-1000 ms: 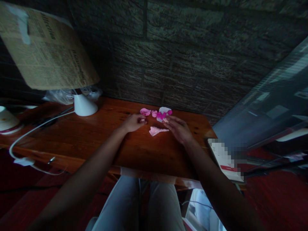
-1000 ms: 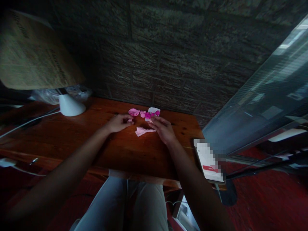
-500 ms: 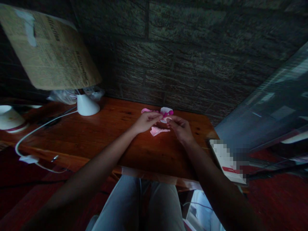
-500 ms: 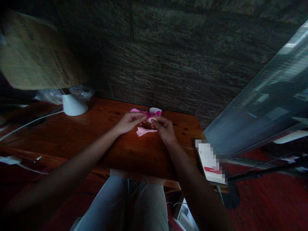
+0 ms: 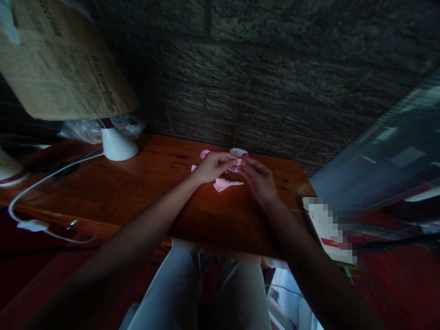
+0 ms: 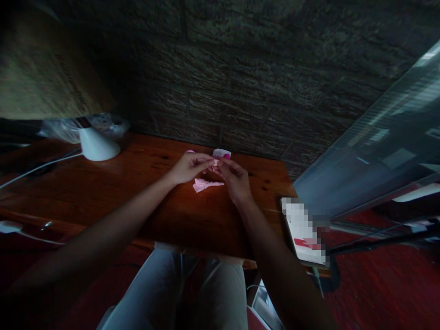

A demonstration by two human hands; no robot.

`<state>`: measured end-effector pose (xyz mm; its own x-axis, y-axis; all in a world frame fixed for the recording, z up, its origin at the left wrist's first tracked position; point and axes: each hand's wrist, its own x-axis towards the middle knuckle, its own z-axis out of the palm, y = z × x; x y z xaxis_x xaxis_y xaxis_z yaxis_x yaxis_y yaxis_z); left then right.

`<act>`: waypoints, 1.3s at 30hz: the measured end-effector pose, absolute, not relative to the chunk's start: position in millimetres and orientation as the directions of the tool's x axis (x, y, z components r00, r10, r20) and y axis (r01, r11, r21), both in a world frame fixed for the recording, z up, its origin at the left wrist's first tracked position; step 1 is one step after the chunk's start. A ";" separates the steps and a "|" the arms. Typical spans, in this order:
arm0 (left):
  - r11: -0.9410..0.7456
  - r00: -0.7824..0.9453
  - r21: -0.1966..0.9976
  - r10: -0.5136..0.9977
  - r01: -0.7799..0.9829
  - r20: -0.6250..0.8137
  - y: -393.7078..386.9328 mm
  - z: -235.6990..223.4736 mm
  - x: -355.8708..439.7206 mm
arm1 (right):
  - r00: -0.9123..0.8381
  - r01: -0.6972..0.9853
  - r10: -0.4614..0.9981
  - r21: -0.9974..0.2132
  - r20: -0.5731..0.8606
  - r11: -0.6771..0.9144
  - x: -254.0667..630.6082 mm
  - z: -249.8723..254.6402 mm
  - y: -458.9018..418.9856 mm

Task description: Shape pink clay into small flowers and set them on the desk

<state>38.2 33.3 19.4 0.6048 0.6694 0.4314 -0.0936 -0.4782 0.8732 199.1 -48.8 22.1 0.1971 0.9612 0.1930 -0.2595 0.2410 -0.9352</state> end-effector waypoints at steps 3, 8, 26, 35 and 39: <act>-0.471 0.608 0.878 0.673 -0.087 0.421 30.6 17.0 36.7 | 0.194 -0.222 0.967 -0.953 0.163 0.205 199.0 19.2 -48.6; -0.503 0.603 0.858 0.655 -0.103 0.456 29.3 15.4 37.0 | 0.208 -0.179 0.969 -0.968 0.135 0.174 200.2 16.4 -49.5; -0.498 0.646 0.862 0.628 -0.095 0.434 26.3 18.8 30.3 | 0.165 -0.055 0.967 -0.977 0.192 0.204 200.5 20.9 -50.7; -0.378 0.668 0.922 0.664 -0.087 0.336 27.4 20.5 25.1 | 0.172 0.081 0.950 -0.965 0.261 0.250 199.6 19.4 -53.3; -0.449 0.628 0.892 0.678 -0.058 0.383 26.2 19.6 27.8 | 0.231 0.110 0.933 -0.960 0.278 0.258 194.3 19.1 -50.9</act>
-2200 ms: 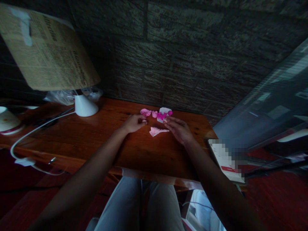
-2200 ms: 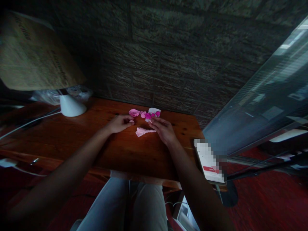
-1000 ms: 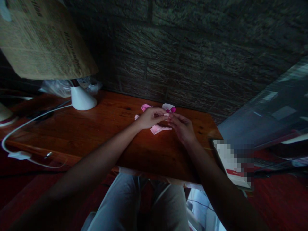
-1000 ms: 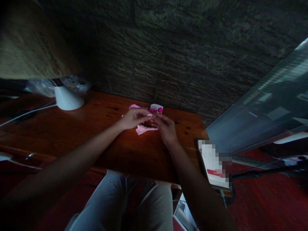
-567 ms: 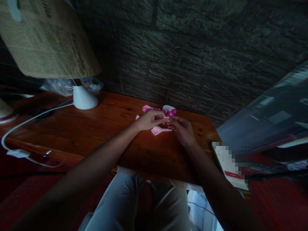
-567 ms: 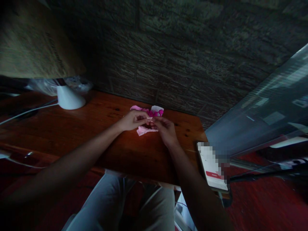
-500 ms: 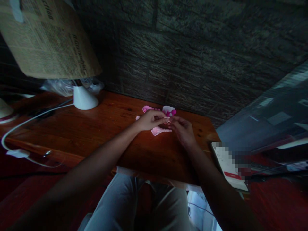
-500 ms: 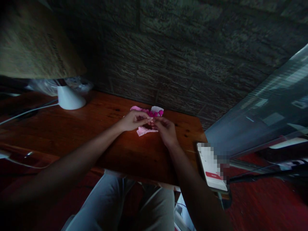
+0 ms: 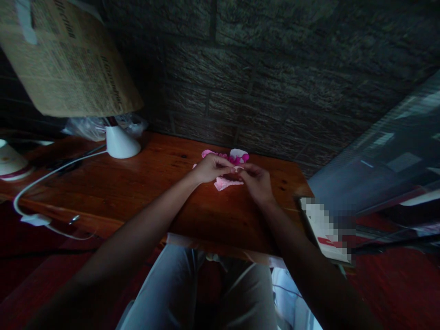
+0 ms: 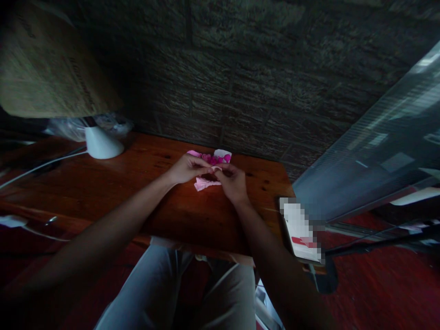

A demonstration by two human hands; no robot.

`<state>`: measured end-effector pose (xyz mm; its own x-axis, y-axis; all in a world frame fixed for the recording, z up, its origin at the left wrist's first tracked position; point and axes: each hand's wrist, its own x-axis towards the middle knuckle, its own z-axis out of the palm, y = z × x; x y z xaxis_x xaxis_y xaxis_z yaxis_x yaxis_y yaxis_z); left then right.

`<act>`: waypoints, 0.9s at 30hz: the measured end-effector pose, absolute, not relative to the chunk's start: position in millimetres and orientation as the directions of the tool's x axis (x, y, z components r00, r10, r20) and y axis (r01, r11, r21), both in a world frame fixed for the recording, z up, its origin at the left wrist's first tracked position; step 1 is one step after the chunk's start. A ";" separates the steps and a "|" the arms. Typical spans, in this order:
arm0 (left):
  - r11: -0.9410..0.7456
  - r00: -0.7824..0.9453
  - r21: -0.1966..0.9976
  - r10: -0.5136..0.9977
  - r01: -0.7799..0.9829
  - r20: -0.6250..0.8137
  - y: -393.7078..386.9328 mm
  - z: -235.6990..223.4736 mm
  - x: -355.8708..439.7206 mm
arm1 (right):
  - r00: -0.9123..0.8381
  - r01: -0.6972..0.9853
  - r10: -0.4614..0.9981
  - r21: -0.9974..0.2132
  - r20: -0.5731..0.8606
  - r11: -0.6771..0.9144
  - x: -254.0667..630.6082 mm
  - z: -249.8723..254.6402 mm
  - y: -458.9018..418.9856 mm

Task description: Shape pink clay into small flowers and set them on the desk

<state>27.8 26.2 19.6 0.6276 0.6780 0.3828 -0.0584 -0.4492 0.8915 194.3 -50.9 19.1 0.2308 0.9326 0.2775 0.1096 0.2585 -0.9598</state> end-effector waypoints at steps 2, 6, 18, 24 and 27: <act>-0.479 0.593 0.877 0.699 -0.028 0.401 26.1 20.1 28.2 | 0.245 0.133 0.918 -0.949 0.311 0.286 191.7 22.6 -52.4; -0.510 0.435 0.845 0.805 0.160 0.404 32.6 26.2 8.8 | 0.307 0.190 0.853 -0.906 0.422 0.379 196.7 35.1 -58.9; -0.427 0.283 0.808 0.899 0.405 0.334 29.4 19.9 -71.5 | 0.308 0.050 0.881 -0.931 0.359 0.362 197.4 22.7 -48.5; -0.256 0.272 0.894 0.949 0.367 0.159 46.1 -0.3 -58.5 | 0.292 0.052 0.900 -0.945 0.323 0.322 203.3 19.5 -47.9; -0.194 0.311 0.918 0.947 0.344 0.084 53.6 1.7 -59.9 | 0.276 -0.004 0.918 -0.954 0.286 0.298 203.4 17.3 -45.7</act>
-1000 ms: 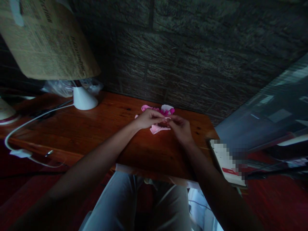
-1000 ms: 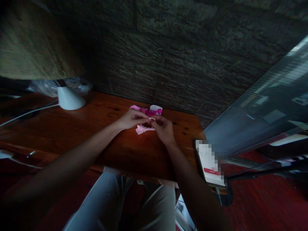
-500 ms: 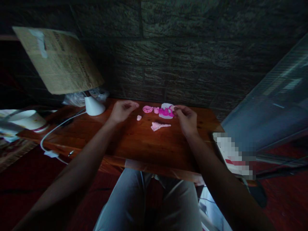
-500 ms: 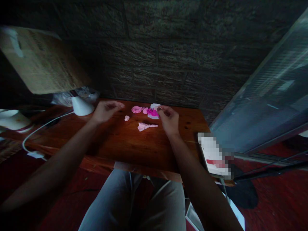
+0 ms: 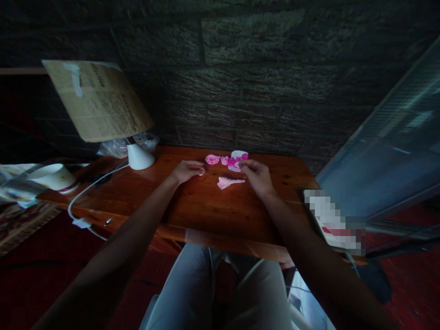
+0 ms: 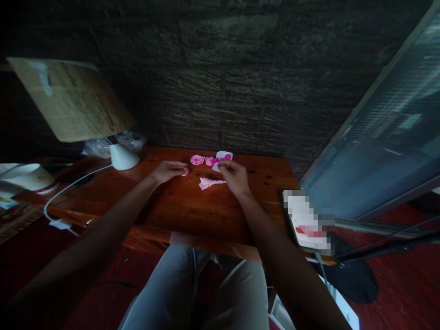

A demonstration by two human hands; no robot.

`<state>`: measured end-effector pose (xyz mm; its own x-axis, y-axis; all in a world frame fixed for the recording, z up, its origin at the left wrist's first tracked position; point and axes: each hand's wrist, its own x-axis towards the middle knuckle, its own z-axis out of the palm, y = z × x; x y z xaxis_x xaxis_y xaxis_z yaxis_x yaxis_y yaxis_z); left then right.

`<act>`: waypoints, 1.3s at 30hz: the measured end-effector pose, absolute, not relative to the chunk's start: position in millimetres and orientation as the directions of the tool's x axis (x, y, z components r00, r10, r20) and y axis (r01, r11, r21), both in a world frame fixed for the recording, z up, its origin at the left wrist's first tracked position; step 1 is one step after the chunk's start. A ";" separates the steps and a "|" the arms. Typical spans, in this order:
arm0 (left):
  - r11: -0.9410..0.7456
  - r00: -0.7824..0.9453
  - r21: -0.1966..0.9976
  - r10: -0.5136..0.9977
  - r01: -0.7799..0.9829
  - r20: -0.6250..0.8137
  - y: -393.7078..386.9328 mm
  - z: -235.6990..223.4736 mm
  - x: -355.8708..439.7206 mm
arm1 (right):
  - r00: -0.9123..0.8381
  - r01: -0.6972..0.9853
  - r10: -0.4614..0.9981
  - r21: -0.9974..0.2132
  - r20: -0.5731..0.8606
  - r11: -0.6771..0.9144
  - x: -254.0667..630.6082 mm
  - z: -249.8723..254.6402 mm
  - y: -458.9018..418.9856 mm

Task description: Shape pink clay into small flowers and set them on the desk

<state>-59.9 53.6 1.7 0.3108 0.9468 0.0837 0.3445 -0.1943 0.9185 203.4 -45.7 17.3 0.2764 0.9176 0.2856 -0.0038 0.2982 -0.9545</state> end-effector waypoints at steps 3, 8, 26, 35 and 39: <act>-0.256 0.332 0.887 0.935 0.385 0.126 52.1 0.4 -59.8 | 0.257 -0.123 0.940 -0.957 0.225 0.263 201.6 15.6 -43.9; -0.414 0.377 0.766 0.894 0.492 0.241 40.1 -2.1 -52.1 | 0.112 -0.307 0.981 -0.934 0.158 0.185 202.2 15.9 -43.8; -0.690 0.499 0.546 0.722 0.475 0.479 24.5 44.0 -6.9 | -0.034 -0.331 0.995 -0.940 0.094 0.078 202.6 18.4 -50.1; -0.565 0.456 0.393 0.823 0.726 0.340 51.1 11.2 -85.8 | -0.030 -0.336 0.996 -0.939 0.082 0.067 195.1 20.7 -50.9; -0.568 0.493 0.398 0.823 0.720 0.282 47.7 6.0 -95.0 | -0.064 -0.291 0.996 -0.956 0.060 0.039 189.9 20.0 -52.6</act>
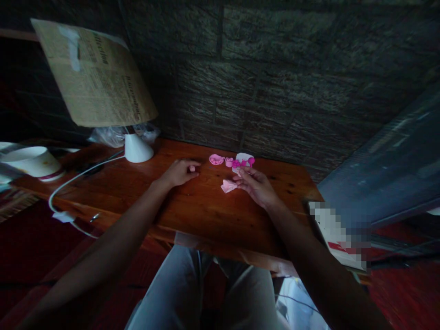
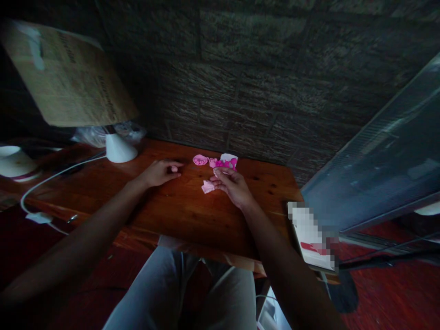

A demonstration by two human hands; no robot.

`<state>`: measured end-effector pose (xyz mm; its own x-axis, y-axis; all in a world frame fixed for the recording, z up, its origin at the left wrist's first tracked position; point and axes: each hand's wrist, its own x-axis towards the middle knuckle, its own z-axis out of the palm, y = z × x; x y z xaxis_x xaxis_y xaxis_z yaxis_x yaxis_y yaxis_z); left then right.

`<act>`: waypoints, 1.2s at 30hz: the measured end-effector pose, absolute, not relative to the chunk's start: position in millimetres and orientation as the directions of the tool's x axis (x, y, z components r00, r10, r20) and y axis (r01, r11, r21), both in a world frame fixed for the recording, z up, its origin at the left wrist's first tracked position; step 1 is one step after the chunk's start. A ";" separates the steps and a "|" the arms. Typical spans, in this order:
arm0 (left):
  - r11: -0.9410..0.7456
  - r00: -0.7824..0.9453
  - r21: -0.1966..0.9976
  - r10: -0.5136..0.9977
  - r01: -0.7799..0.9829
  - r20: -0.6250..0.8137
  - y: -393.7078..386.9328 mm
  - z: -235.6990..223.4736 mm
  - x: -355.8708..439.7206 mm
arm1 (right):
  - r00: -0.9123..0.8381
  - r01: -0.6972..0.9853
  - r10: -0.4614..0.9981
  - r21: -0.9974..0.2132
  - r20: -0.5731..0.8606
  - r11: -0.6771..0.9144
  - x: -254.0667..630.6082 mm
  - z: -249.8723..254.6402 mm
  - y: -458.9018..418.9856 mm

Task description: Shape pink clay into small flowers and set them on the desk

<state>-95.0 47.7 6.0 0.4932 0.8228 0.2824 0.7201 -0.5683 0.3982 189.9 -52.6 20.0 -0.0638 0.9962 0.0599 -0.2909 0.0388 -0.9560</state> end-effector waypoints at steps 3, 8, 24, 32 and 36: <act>-0.544 0.494 0.417 0.838 0.728 0.232 43.4 14.5 -88.7 | -0.014 -0.282 0.999 -0.959 0.043 0.037 189.9 20.5 -53.3; -0.723 0.514 0.507 0.691 0.470 0.509 23.8 41.8 -43.8 | 0.083 -0.264 0.993 -0.959 0.083 0.103 190.3 23.2 -53.3; -0.485 0.444 0.855 0.735 -0.182 0.512 17.5 15.8 36.2 | 0.061 -0.278 0.984 -0.944 0.169 0.180 195.2 20.4 -50.1; -0.485 0.435 0.855 0.740 -0.183 0.513 14.3 14.8 39.9 | 0.077 -0.267 0.982 -0.946 0.170 0.184 199.9 21.1 -52.6; -0.449 0.432 0.869 0.755 -0.207 0.493 10.5 13.9 39.7 | 0.117 -0.169 0.970 -0.958 0.215 0.232 198.5 22.1 -53.8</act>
<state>39.7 10.5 13.9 0.4319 0.7553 0.4929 -0.2074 -0.4487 0.8693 198.5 -53.8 22.1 0.1170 0.9697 0.2146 -0.1693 0.2324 -0.9578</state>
